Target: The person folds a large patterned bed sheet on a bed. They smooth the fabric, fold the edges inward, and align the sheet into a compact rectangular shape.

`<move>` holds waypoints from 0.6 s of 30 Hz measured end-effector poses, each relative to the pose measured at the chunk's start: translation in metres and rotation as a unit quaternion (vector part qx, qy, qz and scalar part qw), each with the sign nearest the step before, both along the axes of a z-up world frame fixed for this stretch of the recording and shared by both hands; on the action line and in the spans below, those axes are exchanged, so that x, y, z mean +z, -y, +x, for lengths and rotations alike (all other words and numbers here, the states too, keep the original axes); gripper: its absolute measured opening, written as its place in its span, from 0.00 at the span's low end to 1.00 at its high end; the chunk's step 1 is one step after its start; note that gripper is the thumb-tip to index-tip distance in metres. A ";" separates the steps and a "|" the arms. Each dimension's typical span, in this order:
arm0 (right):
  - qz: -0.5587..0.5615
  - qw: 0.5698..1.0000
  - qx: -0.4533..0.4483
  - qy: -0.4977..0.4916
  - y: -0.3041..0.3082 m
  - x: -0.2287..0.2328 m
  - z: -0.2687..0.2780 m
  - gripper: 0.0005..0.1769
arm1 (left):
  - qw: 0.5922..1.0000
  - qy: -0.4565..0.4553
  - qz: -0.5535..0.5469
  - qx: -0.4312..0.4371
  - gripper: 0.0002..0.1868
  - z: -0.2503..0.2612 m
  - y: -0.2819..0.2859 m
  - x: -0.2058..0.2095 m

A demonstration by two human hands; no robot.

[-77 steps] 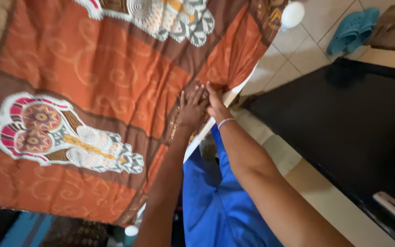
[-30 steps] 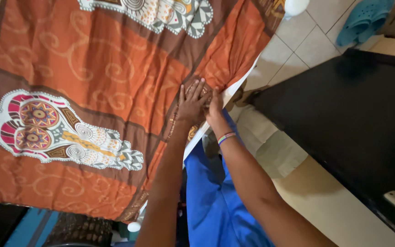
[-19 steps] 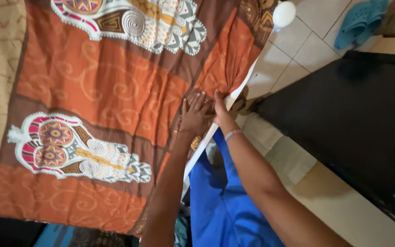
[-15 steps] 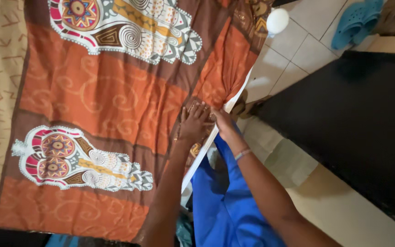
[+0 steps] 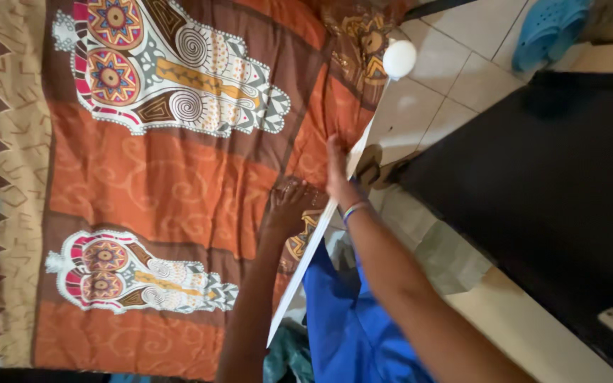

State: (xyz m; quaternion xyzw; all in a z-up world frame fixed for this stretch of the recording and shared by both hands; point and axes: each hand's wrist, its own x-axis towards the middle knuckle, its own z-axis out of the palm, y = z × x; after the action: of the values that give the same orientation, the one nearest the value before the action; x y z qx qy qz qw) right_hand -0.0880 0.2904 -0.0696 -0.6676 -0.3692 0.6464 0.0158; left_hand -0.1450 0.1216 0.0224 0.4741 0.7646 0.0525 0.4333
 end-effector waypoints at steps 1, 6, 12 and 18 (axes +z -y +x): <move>-0.108 0.992 -0.061 -0.038 -0.017 0.005 -0.001 0.62 | 1.000 -0.003 -0.008 -0.006 0.43 0.004 -0.001 -0.003; -0.209 0.970 -0.125 -0.010 -0.050 0.013 -0.023 0.60 | 0.999 0.009 -0.038 -0.030 0.48 0.011 0.001 -0.014; -0.034 0.995 -0.081 0.048 -0.031 0.014 -0.020 0.42 | 0.991 0.062 -0.108 -0.043 0.47 0.002 -0.007 -0.006; 0.206 0.960 0.180 0.060 -0.038 0.029 0.015 0.29 | 0.990 0.079 -0.097 0.071 0.20 -0.037 -0.052 0.024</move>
State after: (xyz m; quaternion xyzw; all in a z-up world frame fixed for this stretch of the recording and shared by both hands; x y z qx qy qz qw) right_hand -0.0733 0.3284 -0.0406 -0.6098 -0.6089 0.5072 0.0138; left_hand -0.1816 0.1740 0.0460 0.3689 0.7614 0.0459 0.5311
